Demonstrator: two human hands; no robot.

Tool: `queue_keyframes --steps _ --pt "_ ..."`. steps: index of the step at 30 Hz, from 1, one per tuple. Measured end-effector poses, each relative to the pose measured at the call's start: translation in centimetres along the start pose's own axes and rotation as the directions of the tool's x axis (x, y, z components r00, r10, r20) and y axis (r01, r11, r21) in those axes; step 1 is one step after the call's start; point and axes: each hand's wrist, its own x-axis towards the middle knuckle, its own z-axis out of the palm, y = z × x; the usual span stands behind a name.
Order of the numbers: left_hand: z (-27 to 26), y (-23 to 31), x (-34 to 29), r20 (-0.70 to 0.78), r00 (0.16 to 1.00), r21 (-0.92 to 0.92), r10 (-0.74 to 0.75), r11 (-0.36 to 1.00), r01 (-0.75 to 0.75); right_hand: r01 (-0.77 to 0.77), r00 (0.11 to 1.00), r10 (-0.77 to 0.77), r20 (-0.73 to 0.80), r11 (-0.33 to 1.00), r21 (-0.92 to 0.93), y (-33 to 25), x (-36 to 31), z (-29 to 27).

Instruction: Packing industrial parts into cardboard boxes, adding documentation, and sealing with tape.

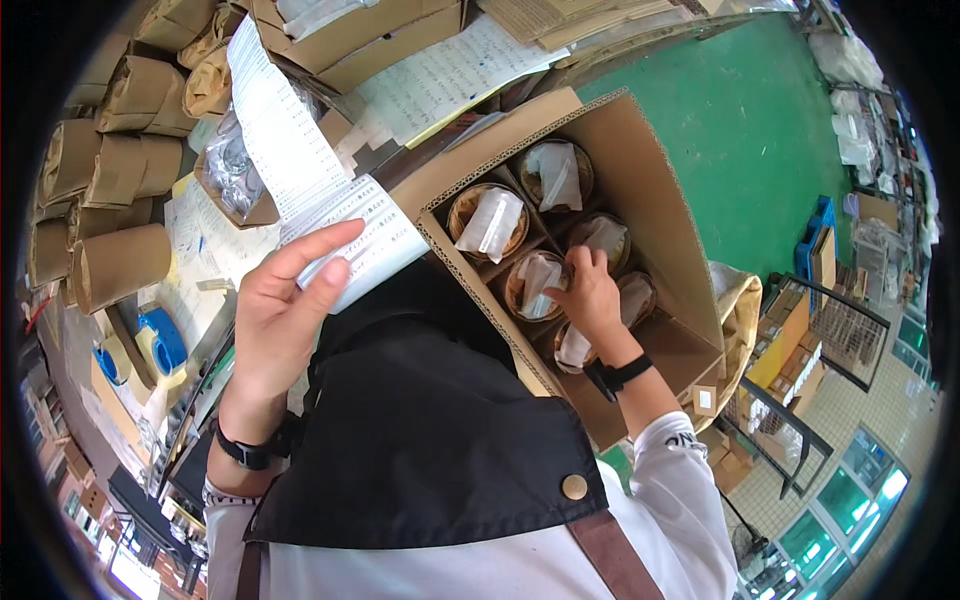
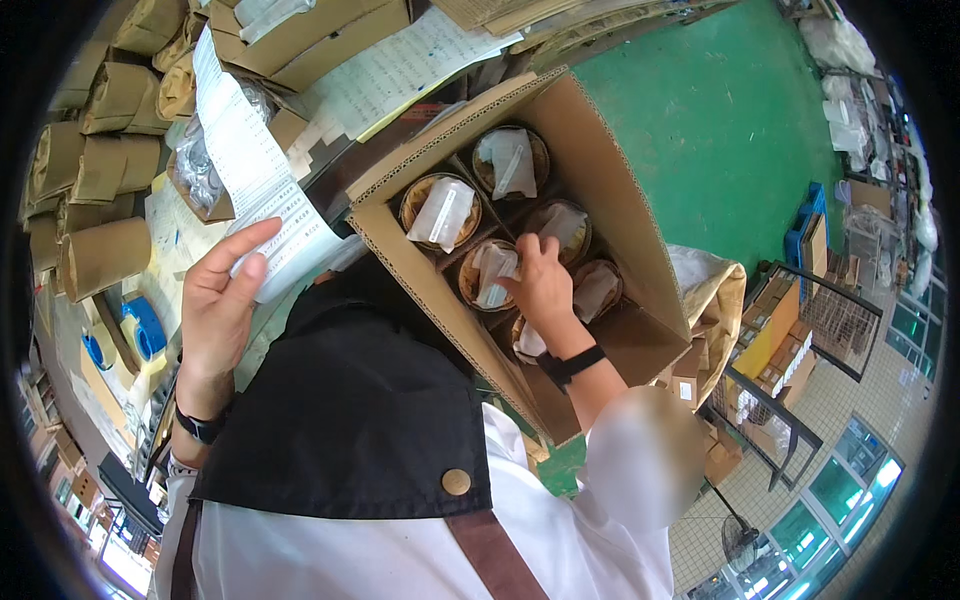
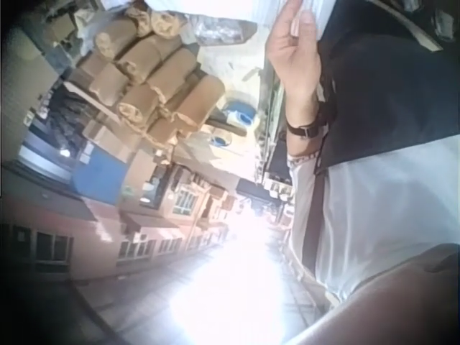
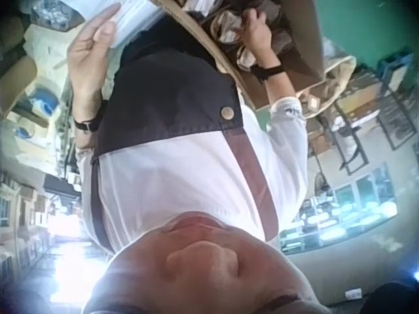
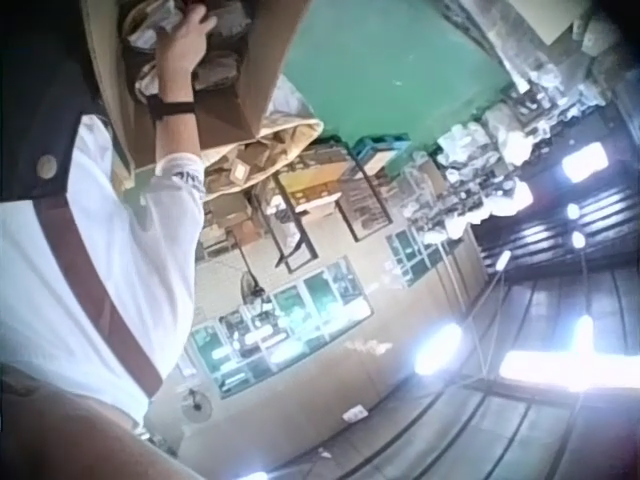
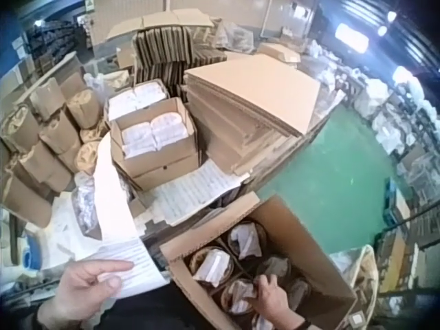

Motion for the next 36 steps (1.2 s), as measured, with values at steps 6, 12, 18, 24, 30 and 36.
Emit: queue_keyframes --steps 6,12,18,24,30,36 --pt "3.0 0.3 0.8 -0.035 0.997 -0.31 0.064 0.948 -0.071 0.233 0.972 -0.23 -0.041 0.968 0.092 -1.6 1.0 0.2" --pt "2.8 1.3 -0.9 0.118 0.993 -0.22 -0.011 0.975 0.037 0.216 0.83 -0.557 -0.021 0.287 0.933 -14.3 1.0 -10.2" --pt "1.8 1.7 -1.9 0.193 0.978 -0.054 0.073 0.996 -0.064 0.339 0.839 -0.54 -0.067 0.423 0.84 -14.3 1.2 -9.6" --pt "1.0 0.8 -2.0 0.166 0.979 0.137 0.118 0.98 -0.141 0.633 0.729 -0.567 -0.384 0.345 0.693 -15.1 0.7 -9.1" --pt "1.0 0.0 -2.0 0.037 0.999 0.045 0.033 0.998 -0.035 0.019 0.952 -0.302 0.054 0.233 0.972 -10.0 0.2 -9.6" --pt "0.7 -0.2 -1.0 -0.025 0.997 -0.11 0.067 0.991 -0.07 -0.179 0.983 0.184 0.031 0.884 0.431 10.4 3.3 -2.1"
